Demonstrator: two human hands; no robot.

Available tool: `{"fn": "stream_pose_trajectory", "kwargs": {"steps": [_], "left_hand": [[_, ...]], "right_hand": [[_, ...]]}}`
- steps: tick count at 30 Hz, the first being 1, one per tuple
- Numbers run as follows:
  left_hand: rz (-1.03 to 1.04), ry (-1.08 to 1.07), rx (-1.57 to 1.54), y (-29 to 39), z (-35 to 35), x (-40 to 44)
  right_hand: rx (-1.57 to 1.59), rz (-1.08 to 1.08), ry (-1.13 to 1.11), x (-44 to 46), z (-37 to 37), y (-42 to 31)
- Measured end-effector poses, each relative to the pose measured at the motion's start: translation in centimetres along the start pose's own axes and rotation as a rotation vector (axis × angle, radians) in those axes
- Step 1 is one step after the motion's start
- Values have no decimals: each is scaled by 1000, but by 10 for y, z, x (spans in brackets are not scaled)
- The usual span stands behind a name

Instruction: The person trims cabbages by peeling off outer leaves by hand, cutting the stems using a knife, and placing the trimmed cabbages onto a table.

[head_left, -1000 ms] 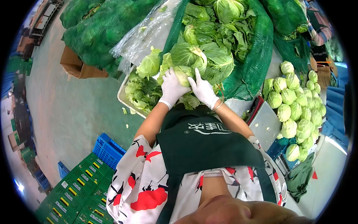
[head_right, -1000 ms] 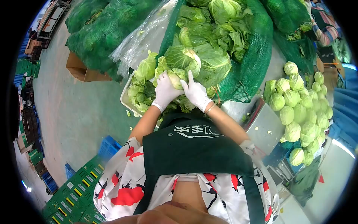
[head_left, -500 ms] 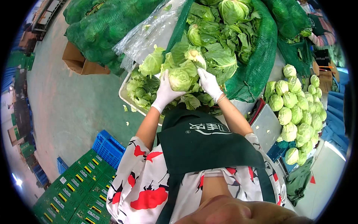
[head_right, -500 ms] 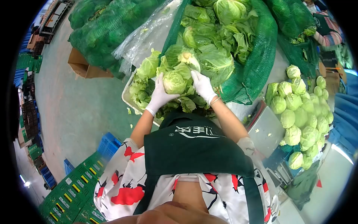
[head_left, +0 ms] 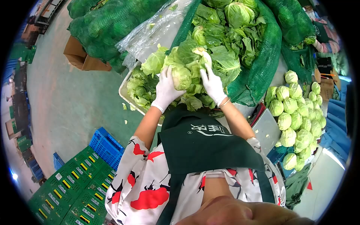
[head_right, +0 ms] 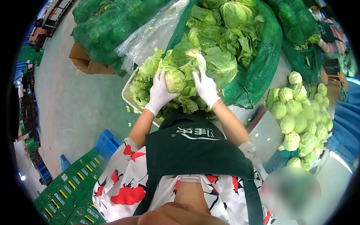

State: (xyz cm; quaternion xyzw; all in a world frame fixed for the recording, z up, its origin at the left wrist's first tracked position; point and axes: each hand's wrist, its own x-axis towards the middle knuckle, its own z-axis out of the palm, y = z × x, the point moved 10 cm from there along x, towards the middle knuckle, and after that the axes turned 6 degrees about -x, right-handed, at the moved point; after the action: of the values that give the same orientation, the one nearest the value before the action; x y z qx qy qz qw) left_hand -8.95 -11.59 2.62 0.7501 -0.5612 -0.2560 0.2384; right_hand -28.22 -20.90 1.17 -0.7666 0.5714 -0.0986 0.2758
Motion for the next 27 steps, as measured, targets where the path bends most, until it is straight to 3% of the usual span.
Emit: {"fn": "stream_pose_trajectory", "kwargs": {"steps": [3, 6, 9, 10, 12, 14, 17, 23, 27], "left_hand": [[37, -39, -30, -4, 13, 7], [32, 98, -148, -26, 10, -2], [-199, 183, -264, -77, 30, -20], [-333, 56, -538, -93, 51, -21], [-353, 64, -747, -101, 70, -20], [-362, 69, -909, -57, 42, -16], [-368, 164, -469, -73, 48, -13], [-386, 151, -348, -62, 45, -14], [-369, 132, -320, -63, 44, -8]], "right_hand": [[-5, -50, -13, -10, -9, -43], [-79, -178, 41, 6, 21, -33], [-58, -205, 11, 22, 35, -24], [-86, -196, -55, 24, 36, -27], [-141, -260, -146, 23, 38, -36], [-233, -310, -194, 14, 25, -63], [-314, -438, -290, 3, 27, -87], [-421, -517, -371, 14, 56, -98], [-457, -560, -306, 27, 69, -97]]}}
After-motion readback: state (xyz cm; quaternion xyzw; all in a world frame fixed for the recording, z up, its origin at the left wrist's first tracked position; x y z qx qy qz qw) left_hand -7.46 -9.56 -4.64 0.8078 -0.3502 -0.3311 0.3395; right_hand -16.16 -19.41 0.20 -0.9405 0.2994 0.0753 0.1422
